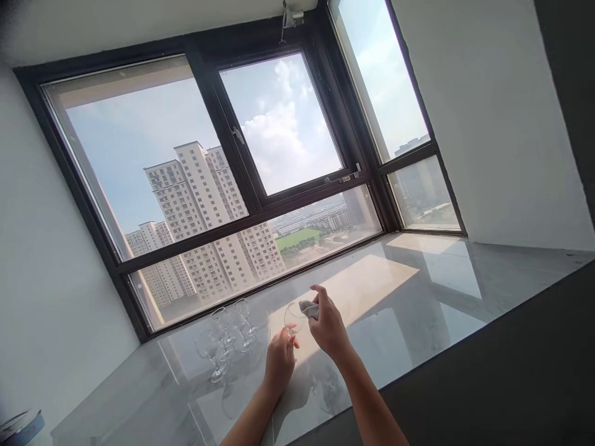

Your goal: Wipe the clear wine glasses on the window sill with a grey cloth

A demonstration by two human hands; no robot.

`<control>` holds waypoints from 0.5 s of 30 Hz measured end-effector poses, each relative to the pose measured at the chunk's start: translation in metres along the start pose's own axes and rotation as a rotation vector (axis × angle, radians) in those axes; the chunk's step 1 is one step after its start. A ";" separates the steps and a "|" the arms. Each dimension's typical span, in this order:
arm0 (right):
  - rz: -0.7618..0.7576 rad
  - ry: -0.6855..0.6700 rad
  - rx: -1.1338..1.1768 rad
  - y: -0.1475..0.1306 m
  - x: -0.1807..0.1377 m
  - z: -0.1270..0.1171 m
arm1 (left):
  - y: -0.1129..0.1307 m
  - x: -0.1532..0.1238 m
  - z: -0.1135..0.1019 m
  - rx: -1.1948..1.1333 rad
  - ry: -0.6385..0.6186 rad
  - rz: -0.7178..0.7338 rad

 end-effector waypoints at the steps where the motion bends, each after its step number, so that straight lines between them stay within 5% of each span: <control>1: -0.011 -0.020 -0.003 -0.002 0.002 0.007 | -0.006 0.000 0.002 -0.050 -0.015 -0.044; 8: -0.048 -0.110 0.093 -0.009 -0.009 0.048 | -0.028 0.001 0.005 -0.182 -0.040 -0.205; 15: -0.054 0.009 0.055 -0.006 -0.019 0.022 | -0.018 0.003 0.002 0.014 -0.068 -0.090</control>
Point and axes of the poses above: each hand's wrist, its own x-axis towards the middle knuckle, its own z-axis out of the palm, y = z × x, the point moved 9 cm from there along x, towards the middle knuckle, and after that the axes turned 12 degrees about -y, right-handed, at the moved point
